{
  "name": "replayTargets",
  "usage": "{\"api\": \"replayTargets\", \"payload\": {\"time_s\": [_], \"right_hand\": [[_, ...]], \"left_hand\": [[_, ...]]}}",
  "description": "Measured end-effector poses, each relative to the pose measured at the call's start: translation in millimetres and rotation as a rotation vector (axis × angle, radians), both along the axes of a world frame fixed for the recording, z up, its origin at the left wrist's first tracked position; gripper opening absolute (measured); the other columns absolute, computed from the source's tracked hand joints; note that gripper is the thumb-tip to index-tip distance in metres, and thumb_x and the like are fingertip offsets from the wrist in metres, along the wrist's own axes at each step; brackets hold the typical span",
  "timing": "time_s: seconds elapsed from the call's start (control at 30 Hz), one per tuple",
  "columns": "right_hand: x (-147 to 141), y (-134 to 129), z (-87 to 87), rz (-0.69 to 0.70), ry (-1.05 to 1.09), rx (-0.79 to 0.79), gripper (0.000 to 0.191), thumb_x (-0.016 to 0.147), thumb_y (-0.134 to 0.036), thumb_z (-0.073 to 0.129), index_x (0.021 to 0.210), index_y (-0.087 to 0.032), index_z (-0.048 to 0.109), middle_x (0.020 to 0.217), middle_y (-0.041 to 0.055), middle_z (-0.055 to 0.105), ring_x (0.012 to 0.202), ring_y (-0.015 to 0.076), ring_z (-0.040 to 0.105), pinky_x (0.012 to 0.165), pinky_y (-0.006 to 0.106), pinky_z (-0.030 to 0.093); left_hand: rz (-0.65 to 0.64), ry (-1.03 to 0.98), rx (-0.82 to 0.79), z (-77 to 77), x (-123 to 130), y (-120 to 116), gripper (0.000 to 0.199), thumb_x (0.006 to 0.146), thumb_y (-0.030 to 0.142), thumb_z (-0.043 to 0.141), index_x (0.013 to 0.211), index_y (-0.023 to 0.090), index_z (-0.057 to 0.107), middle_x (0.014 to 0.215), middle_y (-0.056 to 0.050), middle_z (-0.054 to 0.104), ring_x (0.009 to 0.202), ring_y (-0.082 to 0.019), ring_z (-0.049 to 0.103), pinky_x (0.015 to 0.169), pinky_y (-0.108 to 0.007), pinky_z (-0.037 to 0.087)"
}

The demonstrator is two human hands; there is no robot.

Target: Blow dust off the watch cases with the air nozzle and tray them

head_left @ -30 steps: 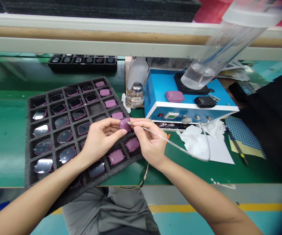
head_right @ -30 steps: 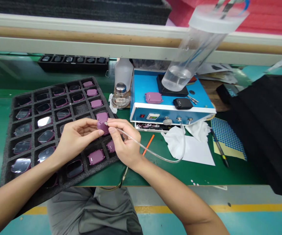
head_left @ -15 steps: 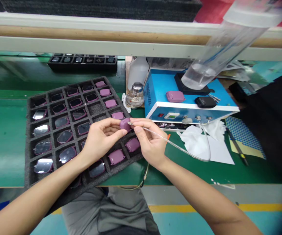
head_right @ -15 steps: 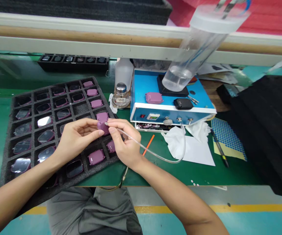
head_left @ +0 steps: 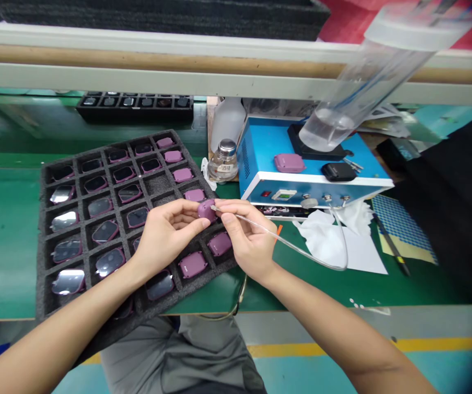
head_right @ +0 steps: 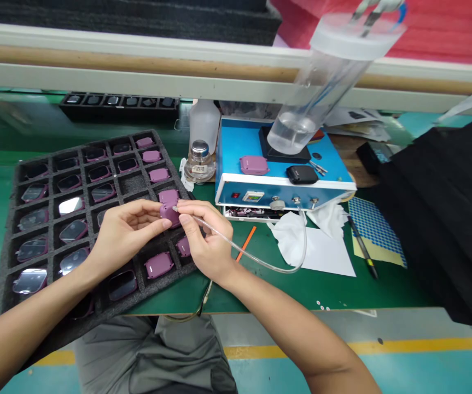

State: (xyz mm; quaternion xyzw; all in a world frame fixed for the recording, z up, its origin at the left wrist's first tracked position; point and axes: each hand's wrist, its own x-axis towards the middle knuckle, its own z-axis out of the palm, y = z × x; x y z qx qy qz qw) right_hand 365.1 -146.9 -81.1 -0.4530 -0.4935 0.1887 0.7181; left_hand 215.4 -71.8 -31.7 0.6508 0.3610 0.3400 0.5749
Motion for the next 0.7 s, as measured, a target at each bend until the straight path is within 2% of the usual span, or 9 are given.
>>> {"api": "replayTargets", "payload": {"time_s": [0.7], "right_hand": [[1.0,-0.2,0.3,0.006,0.007,0.001,0.012,0.098,-0.019,0.065,0.102,-0.024,0.075,0.108,0.0071,0.074,0.105,0.0204,0.072,0.091,0.038,0.061]], "left_hand": [[-0.004,0.017,0.014,-1.6,-0.1,0.4,0.028,0.073,0.030,0.089,0.093,0.014,0.077,0.085,-0.004,0.080,0.075,-0.015,0.075,0.073,-0.022,0.062]]}}
